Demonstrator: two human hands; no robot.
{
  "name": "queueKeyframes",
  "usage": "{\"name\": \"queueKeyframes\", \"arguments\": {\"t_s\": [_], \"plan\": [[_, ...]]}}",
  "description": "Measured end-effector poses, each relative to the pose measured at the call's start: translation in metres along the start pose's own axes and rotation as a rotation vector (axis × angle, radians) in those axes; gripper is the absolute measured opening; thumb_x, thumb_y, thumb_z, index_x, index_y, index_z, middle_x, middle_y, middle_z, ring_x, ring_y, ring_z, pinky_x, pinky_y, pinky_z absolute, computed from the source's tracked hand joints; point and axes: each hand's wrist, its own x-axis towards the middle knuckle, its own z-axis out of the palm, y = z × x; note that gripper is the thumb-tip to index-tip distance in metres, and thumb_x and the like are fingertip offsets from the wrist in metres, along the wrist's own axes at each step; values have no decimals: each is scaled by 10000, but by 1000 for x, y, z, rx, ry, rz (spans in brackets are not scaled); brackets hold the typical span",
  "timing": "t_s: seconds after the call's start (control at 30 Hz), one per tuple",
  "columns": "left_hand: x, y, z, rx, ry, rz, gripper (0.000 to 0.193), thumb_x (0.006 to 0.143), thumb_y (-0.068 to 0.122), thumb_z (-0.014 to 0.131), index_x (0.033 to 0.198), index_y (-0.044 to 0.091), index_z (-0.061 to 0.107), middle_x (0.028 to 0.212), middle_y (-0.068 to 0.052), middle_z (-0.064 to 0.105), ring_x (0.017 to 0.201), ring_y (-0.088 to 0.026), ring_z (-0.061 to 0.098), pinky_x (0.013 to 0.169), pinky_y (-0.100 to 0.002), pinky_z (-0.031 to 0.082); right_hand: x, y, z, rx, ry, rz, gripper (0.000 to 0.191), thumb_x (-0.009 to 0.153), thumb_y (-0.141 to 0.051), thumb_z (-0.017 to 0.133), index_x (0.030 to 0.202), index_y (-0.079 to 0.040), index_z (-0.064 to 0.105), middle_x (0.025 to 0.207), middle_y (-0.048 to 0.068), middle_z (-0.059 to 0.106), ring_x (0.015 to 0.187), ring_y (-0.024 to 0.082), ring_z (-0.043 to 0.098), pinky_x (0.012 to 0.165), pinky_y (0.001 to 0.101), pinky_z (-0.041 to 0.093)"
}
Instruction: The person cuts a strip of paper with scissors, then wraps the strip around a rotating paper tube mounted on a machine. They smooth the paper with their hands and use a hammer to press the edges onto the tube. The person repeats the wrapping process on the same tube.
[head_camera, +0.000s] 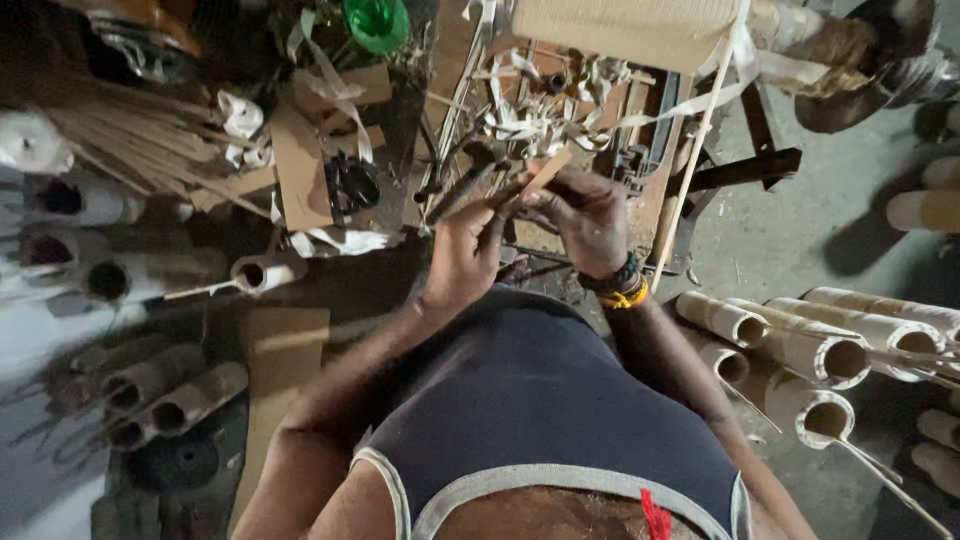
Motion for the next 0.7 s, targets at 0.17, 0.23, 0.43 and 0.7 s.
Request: {"name": "queueKeyframes", "arguments": {"t_s": [0.17,0.23,0.43,0.7], "plan": [[-16,7,10,3,3,47,159,1034,48,632,1157,-22,703,891,-139,678,677,-142,581,610,-318,481,-16,3,-9,41,57,-111,526,941,-19,776,1417,10,554,1384,52,650,1189,122,667,1011,304,582],[-23,12,13,47,-23,-9,131,1063,84,668,1031,-36,709,823,-140,647,663,-156,564,611,-330,461,-21,4,-13,9,69,-140,546,964,-13,785,1459,17,556,1383,70,660,1225,129,648,1078,302,543],[-37,25,13,48,-62,-61,267,1027,135,643,1237,-23,691,826,-129,687,655,-144,616,594,-309,496,-30,8,-25,-183,55,-252,469,979,3,773,1421,9,616,1398,109,680,1212,158,662,1076,309,532],[-51,32,12,40,5,74,338,993,32,642,1330,18,656,1014,-169,705,852,-236,734,723,-339,564,-40,29,-34,62,106,-217,221,980,29,748,1200,13,731,1156,75,739,1022,146,686,893,287,567]]}}
